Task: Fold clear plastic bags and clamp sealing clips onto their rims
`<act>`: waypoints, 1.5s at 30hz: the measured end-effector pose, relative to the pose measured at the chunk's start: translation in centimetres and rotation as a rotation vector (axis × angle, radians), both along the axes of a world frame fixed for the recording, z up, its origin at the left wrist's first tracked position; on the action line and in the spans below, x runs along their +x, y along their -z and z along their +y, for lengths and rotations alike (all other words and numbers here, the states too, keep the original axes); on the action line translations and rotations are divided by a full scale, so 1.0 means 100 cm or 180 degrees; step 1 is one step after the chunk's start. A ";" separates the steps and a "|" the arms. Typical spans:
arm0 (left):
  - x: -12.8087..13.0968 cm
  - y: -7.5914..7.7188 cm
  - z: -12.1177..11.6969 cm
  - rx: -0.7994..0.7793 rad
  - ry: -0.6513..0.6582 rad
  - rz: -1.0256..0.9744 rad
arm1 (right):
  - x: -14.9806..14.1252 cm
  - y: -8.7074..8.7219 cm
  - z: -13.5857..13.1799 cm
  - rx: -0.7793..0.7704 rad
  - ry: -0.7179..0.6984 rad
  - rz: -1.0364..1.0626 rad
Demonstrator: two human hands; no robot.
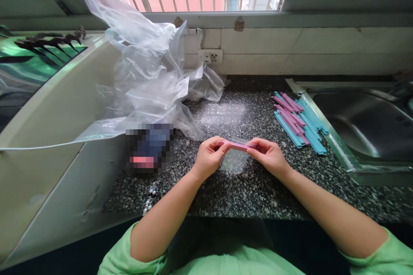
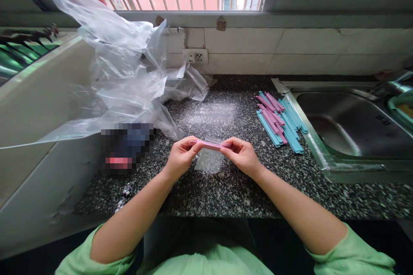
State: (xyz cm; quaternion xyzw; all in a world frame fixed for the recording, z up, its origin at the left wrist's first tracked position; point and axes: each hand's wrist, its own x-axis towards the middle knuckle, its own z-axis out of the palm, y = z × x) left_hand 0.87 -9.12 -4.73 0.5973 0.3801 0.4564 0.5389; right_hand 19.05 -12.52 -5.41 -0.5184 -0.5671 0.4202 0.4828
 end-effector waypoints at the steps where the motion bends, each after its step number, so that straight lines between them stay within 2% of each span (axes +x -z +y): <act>1: 0.000 0.000 0.000 0.0015 -0.0003 0.0020 | 0.000 0.000 0.000 -0.0002 -0.0016 -0.0026; 6: 0.000 0.001 0.000 -0.0155 0.0111 0.0130 | 0.000 -0.001 -0.001 0.0113 0.0100 -0.0067; 11: 0.000 0.007 0.000 -0.0271 0.0646 0.0841 | 0.004 -0.002 0.000 0.0295 0.0415 0.0023; 16: 0.001 0.008 -0.001 -0.0316 0.1031 0.1105 | 0.005 -0.003 0.001 0.0310 0.0574 0.0007; 18: 0.000 0.008 -0.001 -0.0336 0.0967 0.1167 | 0.005 -0.003 0.001 0.0278 0.0523 -0.0009; 21: 0.001 0.007 0.000 -0.0261 0.0605 0.1027 | 0.004 -0.003 0.000 0.0198 0.0455 -0.0031; 24: 0.002 0.008 0.001 -0.0207 0.0277 0.0520 | 0.001 -0.001 -0.001 0.0081 0.0312 -0.0063; 28: 0.003 0.007 0.002 -0.0219 0.0157 -0.0093 | -0.001 0.002 -0.001 -0.0099 0.0049 -0.0072; 32: 0.003 0.002 0.002 -0.0330 -0.0049 -0.0535 | -0.002 0.003 -0.001 -0.0289 -0.0225 -0.0558; 35: 0.003 0.001 0.003 -0.0450 -0.0097 -0.0701 | -0.002 0.002 -0.003 -0.0010 -0.0401 -0.0972; 37: 0.004 0.002 0.005 -0.0504 -0.0137 -0.0726 | -0.002 0.001 -0.005 0.0274 -0.0366 -0.1222; 42: 0.005 0.008 0.009 -0.0582 -0.0425 -0.0566 | 0.001 0.005 -0.007 0.0773 0.0232 -0.1497; 45: 0.005 0.013 0.009 -0.0674 -0.0278 -0.0307 | 0.002 0.008 -0.007 0.1274 0.0459 -0.1891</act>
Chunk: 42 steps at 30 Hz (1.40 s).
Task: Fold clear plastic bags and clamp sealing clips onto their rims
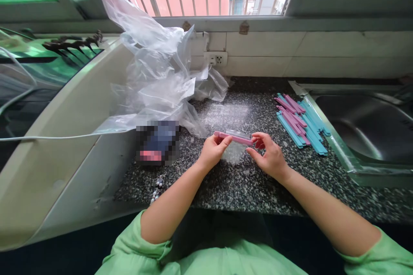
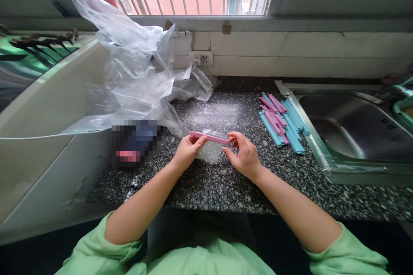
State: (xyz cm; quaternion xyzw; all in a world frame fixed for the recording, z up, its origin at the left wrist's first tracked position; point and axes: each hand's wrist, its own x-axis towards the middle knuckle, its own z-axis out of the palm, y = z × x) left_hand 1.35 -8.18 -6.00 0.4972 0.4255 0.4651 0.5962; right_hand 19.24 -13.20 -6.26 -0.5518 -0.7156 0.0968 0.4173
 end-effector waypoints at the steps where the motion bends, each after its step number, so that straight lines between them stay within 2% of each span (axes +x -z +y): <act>1: 0.000 0.002 0.000 -0.0026 0.0073 0.0045 | 0.000 0.001 0.000 0.0135 -0.0012 -0.0197; 4: 0.003 0.005 0.003 -0.0071 0.0129 0.0062 | -0.001 0.001 0.000 0.0361 -0.0096 -0.0731; 6: 0.007 0.005 0.007 -0.0089 0.0178 0.0078 | -0.001 -0.002 0.001 0.0324 -0.0091 -0.1033; 10: 0.024 -0.001 0.027 -0.0101 0.0553 0.0320 | 0.007 -0.012 0.009 -0.0263 0.0077 -0.1651; 12: 0.035 -0.003 0.042 -0.0085 0.0514 0.0492 | 0.013 -0.017 0.020 -0.0527 0.0212 -0.1857; 18: 0.078 0.005 0.098 0.0153 -0.0265 0.0697 | 0.035 -0.020 0.085 -0.0915 0.0975 -0.1526; 21: 0.101 0.011 0.121 0.0702 -0.0594 0.1203 | 0.044 -0.012 0.123 -0.0971 0.1337 -0.1354; 24: 0.121 0.014 0.139 0.1395 -0.0510 0.2282 | 0.052 -0.004 0.154 -0.1025 0.1718 -0.1190; 27: 0.137 0.014 0.155 0.1654 -0.0332 0.3268 | 0.059 0.002 0.180 -0.1060 0.2053 -0.1080; 30: 0.149 0.013 0.172 0.1802 -0.0339 0.3847 | 0.066 0.004 0.201 -0.1117 0.2293 -0.1024; 36: 0.160 0.016 0.202 0.1967 -0.0300 0.4075 | 0.078 0.006 0.232 -0.1223 0.2505 -0.1038; 42: 0.160 0.017 0.208 0.1860 -0.0348 0.3959 | 0.076 0.007 0.239 -0.1172 0.2579 -0.1204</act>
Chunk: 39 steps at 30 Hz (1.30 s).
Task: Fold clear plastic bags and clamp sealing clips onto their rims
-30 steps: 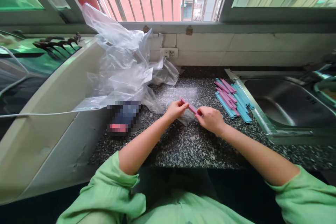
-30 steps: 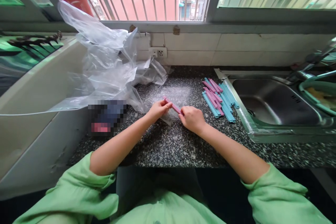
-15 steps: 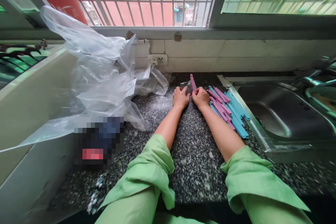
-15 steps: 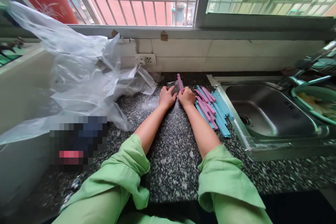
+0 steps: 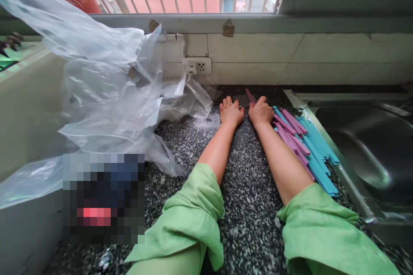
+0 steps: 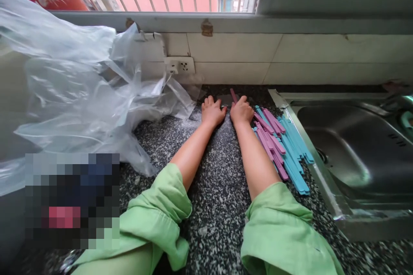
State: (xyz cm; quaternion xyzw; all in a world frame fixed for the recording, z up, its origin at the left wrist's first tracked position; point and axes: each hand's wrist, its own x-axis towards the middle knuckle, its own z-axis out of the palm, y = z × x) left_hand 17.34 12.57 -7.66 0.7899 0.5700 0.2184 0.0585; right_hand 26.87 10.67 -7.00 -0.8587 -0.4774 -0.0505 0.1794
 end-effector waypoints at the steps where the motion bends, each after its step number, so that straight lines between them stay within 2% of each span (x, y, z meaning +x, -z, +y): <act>1: -0.001 -0.001 -0.001 -0.0019 -0.0016 -0.0036 | -0.001 0.000 -0.001 0.0022 -0.0040 -0.0047; 9: -0.031 -0.002 -0.031 -0.0095 0.0003 -0.0121 | -0.012 -0.003 -0.010 -0.0039 -0.1261 -0.0531; 15: -0.077 -0.003 -0.038 -0.0181 -0.0096 -0.0051 | -0.057 -0.004 -0.010 -0.0130 -0.1791 -0.0416; 18: -0.099 -0.005 -0.033 -0.0233 -0.0256 0.0002 | -0.080 -0.002 0.006 -0.0056 -0.1698 -0.0286; 22: -0.111 -0.004 -0.025 -0.0264 -0.0584 0.0018 | -0.092 0.000 0.039 0.0056 -0.1195 -0.0058; 25: -0.110 -0.002 -0.021 -0.0216 -0.0472 0.0135 | -0.096 0.000 0.060 0.0121 -0.0989 0.0011; 28: -0.109 0.000 -0.017 -0.0177 -0.0384 0.0216 | -0.099 0.000 0.069 0.0102 -0.1033 -0.0014; 33: -0.107 0.001 -0.015 -0.0175 -0.0577 0.0179 | -0.102 0.000 0.061 -0.0046 -0.1181 -0.0140; 39: -0.107 0.000 -0.025 0.0037 -0.0562 0.0255 | -0.095 -0.002 0.029 -0.0055 -0.1331 -0.0200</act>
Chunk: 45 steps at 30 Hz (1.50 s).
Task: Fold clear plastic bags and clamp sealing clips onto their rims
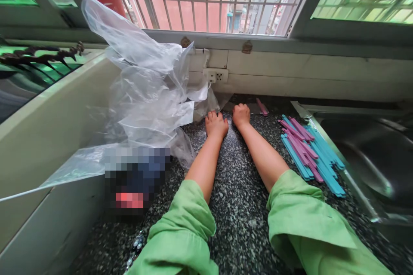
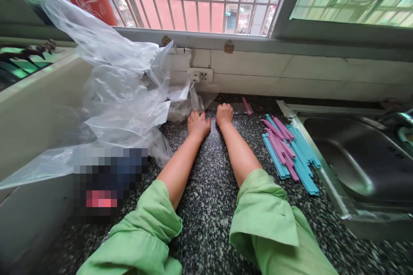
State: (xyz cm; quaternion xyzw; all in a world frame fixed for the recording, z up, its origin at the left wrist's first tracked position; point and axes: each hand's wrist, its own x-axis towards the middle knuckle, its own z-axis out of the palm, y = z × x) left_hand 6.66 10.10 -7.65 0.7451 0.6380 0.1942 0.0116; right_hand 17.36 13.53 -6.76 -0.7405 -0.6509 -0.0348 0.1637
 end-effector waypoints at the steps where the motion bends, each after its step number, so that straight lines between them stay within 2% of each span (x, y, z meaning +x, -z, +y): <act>1: -0.001 -0.001 -0.003 0.0058 0.0062 0.0015 | 0.001 0.000 -0.006 0.0018 -0.0006 0.0018; 6: -0.006 -0.003 -0.021 0.0071 0.0229 -0.0133 | 0.007 0.005 -0.045 0.0153 -0.0123 0.0227; 12: -0.013 -0.001 -0.047 -0.0015 0.0325 -0.0380 | 0.019 0.013 -0.106 0.0409 -0.0577 0.0665; 19: -0.020 -0.005 -0.099 0.0012 0.0653 -0.0973 | 0.034 0.014 -0.179 0.0732 -0.0983 0.1460; 23: -0.033 -0.011 -0.128 0.0047 0.0902 -0.1439 | 0.033 0.013 -0.219 0.0612 -0.1199 0.1851; 25: -0.040 -0.012 -0.139 0.0291 0.1160 -0.1830 | 0.030 0.013 -0.232 0.0505 -0.1258 0.2011; 27: -0.046 -0.011 -0.149 0.0721 0.1502 -0.2140 | 0.027 0.012 -0.241 0.0417 -0.1271 0.2146; 29: -0.049 -0.009 -0.156 0.1130 0.1761 -0.2138 | 0.024 0.012 -0.244 0.0359 -0.1261 0.2256; 32: -0.051 -0.006 -0.162 0.1467 0.1910 -0.1821 | 0.020 0.012 -0.244 0.0290 -0.1256 0.2383; 35: -0.052 -0.005 -0.163 0.1593 0.1972 -0.1619 | 0.019 0.011 -0.244 0.0201 -0.1274 0.2488; 38: -0.055 -0.008 -0.164 0.1434 0.1996 -0.1749 | 0.021 0.009 -0.245 0.0097 -0.1265 0.2591; 45: -0.056 -0.014 -0.164 0.0523 0.1886 -0.2262 | 0.030 0.004 -0.247 0.0155 -0.1229 0.2620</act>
